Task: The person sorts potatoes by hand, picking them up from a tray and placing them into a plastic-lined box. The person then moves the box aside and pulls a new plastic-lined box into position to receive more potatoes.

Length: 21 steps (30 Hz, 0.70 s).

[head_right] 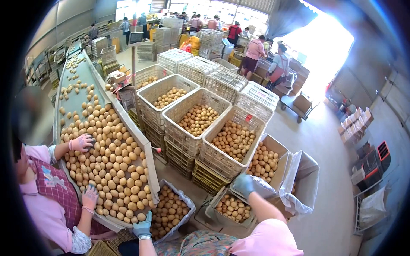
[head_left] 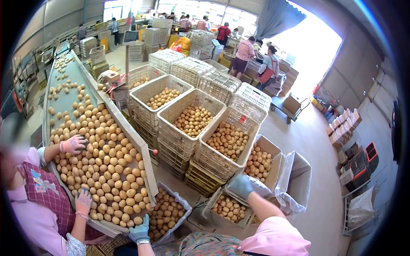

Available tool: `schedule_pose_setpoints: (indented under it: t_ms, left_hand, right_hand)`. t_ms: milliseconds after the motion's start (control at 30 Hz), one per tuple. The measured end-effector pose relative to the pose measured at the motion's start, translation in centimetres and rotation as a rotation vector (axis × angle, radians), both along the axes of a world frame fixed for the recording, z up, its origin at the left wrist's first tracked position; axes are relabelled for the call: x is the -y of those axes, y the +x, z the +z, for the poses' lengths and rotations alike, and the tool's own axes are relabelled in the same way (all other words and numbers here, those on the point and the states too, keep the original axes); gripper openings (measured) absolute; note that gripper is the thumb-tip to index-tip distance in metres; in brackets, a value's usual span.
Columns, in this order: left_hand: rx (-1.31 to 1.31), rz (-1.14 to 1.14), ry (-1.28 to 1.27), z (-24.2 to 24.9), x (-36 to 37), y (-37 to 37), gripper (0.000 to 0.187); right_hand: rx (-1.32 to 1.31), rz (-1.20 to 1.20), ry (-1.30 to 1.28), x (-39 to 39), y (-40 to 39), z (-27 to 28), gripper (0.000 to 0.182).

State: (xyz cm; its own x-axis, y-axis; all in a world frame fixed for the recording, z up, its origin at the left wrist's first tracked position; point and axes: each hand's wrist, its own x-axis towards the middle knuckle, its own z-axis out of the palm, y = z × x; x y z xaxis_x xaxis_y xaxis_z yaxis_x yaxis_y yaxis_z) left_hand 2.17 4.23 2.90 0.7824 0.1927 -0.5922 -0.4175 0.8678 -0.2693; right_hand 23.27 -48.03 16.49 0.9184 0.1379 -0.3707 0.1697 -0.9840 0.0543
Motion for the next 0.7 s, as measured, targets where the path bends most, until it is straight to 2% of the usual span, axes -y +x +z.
schedule_pose_setpoints:
  t_ms: [33, 67, 100, 133, 167, 200, 267, 367, 433, 533, 600, 667, 700]
  left_hand:
    - [-0.003, -0.001, 0.01, 0.7, 0.3, 0.0, 0.06]
    - [-0.007, -0.001, 0.02, 1.1, 0.4, -0.1, 0.061]
    - [-0.055, -0.001, 0.057, 0.0, 0.3, -0.2, 0.061]
    - [-0.054, 0.019, 0.053, -0.3, 0.4, -0.4, 0.061]
    - [-0.039, 0.007, 0.07, -0.1, 0.6, -0.3, 0.062]
    - [-0.025, -0.01, 0.088, -0.1, 0.7, -0.4, 0.062]
    - [0.024, 0.002, 0.122, -2.0, 0.7, -0.4, 0.064]
    - [0.031, -0.011, 0.059, -2.4, 0.9, -1.0, 0.07]
    - [0.007, 0.001, 0.056, -2.3, 1.2, -1.0, 0.071]
    - [-0.012, 0.007, 0.035, -1.5, 1.8, -0.9, 0.073]
    - [0.015, 0.001, 0.062, -2.2, 2.2, -0.8, 0.072]
    - [0.039, 0.032, 0.088, -2.3, 2.8, -0.6, 0.072]
    - [0.062, 0.044, 0.135, -2.3, 2.9, -0.2, 0.072]
  right_hand:
    - [0.133, 0.204, -0.081, -0.8, -1.0, -5.3, 0.026]
    - [0.403, 0.442, 0.568, -0.5, -1.5, -15.1, 0.028]
    - [0.022, -0.038, 0.87, -9.7, -5.4, -5.8, 0.03]
    - [-0.022, 0.062, 0.92, -14.9, -6.5, -4.6, 0.03]
    - [-0.278, 0.157, 0.861, -20.4, -6.4, 0.5, 0.031]
    - [0.166, 0.561, 0.89, -23.2, -6.5, -3.5, 0.031]
    - [0.381, 0.806, 1.061, -30.5, -5.8, 0.0, 0.037]
    - [0.506, 0.948, 1.086, -37.4, -3.9, -0.3, 0.028]
    - [-0.004, 1.077, 0.379, -39.5, -2.2, -1.4, 0.02]
    - [0.044, 1.16, 0.357, -39.6, -1.8, -2.0, 0.028]
    - [0.065, 1.26, 0.396, -39.7, -0.4, -2.0, 0.028]
    - [-0.201, 1.357, 0.205, -40.5, 1.3, 0.4, 0.027]
    - [-0.14, 1.383, 0.324, -40.2, 2.8, -2.1, 0.025]
